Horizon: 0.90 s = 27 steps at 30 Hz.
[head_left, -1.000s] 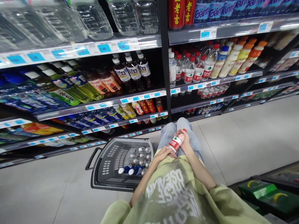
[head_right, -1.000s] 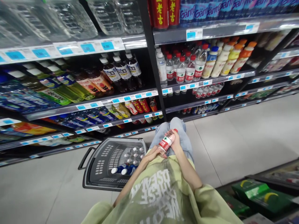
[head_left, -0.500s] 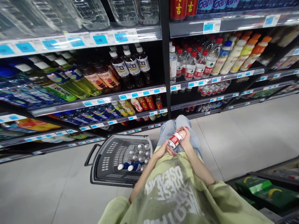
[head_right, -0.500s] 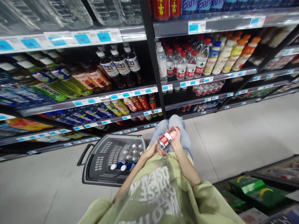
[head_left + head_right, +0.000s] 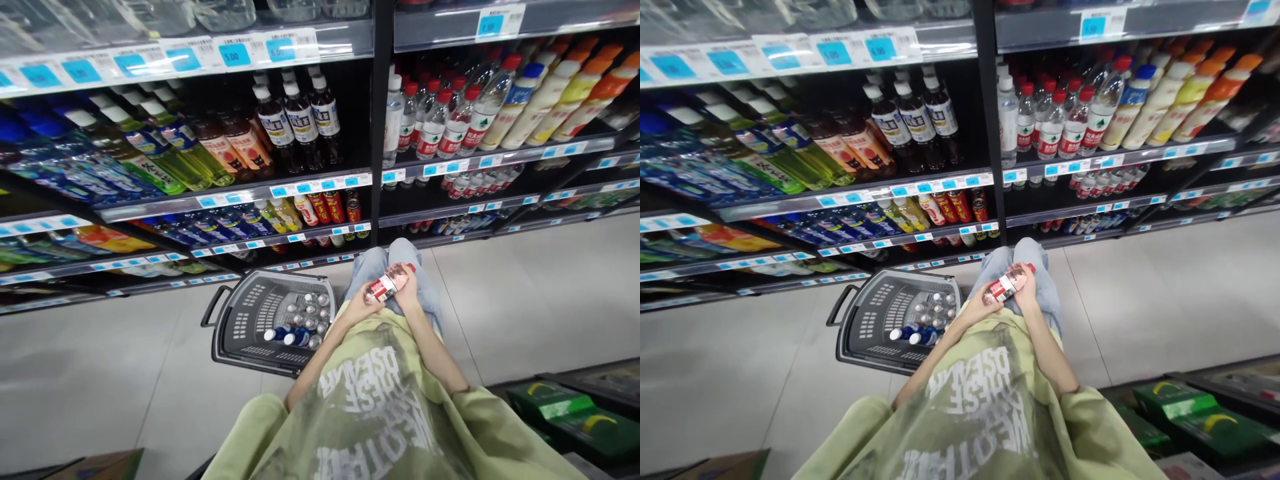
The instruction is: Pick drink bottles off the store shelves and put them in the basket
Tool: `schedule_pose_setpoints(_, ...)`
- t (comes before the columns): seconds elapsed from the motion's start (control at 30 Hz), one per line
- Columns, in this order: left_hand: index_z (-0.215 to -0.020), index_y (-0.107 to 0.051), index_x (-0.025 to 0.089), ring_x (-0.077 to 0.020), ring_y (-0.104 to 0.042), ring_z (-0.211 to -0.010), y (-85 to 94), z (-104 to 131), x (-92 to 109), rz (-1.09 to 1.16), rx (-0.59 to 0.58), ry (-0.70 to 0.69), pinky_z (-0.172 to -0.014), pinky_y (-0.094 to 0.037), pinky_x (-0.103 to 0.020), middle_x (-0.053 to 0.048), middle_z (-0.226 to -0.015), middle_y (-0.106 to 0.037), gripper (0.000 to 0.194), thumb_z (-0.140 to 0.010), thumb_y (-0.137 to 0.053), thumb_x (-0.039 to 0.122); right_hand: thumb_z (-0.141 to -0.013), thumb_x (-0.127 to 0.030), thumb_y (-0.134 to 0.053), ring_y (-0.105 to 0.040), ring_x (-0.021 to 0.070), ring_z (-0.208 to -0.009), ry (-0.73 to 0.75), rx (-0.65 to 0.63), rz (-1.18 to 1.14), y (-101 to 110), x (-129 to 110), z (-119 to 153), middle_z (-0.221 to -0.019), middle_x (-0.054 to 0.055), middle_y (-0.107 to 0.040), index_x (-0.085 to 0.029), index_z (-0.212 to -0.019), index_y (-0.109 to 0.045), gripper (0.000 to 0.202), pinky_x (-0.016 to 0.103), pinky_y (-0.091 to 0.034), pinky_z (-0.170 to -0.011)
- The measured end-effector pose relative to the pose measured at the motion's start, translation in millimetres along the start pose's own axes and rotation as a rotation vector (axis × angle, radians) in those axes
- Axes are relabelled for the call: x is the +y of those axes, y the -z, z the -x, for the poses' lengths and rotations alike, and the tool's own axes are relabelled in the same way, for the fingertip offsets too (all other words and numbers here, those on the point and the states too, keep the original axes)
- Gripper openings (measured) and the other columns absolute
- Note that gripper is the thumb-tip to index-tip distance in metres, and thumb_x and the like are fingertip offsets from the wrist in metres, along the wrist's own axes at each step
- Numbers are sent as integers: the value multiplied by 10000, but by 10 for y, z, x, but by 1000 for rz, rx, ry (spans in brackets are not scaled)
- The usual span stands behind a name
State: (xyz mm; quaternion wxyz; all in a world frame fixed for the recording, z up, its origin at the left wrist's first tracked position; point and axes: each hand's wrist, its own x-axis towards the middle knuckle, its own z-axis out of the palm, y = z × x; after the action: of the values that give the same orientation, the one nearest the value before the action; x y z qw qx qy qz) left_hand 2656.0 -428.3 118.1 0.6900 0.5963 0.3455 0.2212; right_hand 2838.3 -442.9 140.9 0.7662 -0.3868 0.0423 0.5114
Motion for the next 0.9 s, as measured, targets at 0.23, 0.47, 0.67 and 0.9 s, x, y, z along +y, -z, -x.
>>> schedule_pose_setpoints(0.23, -930, -726, 114, -147, -511, -405, 189, 152, 83, 109, -117, 224, -451, -382, -280, -87, -609, -703, 796, -1023, -417, 842, -825, -326, -856, -807, 236, -818, -92, -167, 156, -85, 14, 293, -925, 27, -818, -229, -968, -706, 228, 365, -679, -778)
schedule_pose_setpoints(0.47, -1086, -803, 177, -252, -721, -928, 468, 574, 494, -476, 146, -64, -903, -534, -330, -97, -912, -789, 493, -1093, -521, 581, -742, -311, -984, -729, 204, -641, -298, -428, 502, -113, 278, 542, -775, -7, -779, -199, -1068, -746, 419, 291, -600, -610)
schedule_pose_setpoints(0.67, -1296, -749, 159, -208, -656, -845, 797, 663, 707, -405, 262, -125, -864, -529, -312, -49, -934, -742, 508, -1051, -568, 566, -627, -105, -1022, -763, 194, -903, -239, -769, 775, -461, 569, 772, -1124, 9, -823, -232, -1202, -784, 635, 296, -625, -871)
schedule_pose_setpoints(0.9, -949, -690, 197, -132, -560, -625, 1188, 961, 523, -293, 160, 114, -617, -432, -244, 23, -721, -638, 365, -953, -720, 561, -577, -98, -1061, -792, 237, -1048, -474, -726, 783, -296, 600, 686, -1076, 55, -826, -201, -1198, -766, 695, 328, -618, -993)
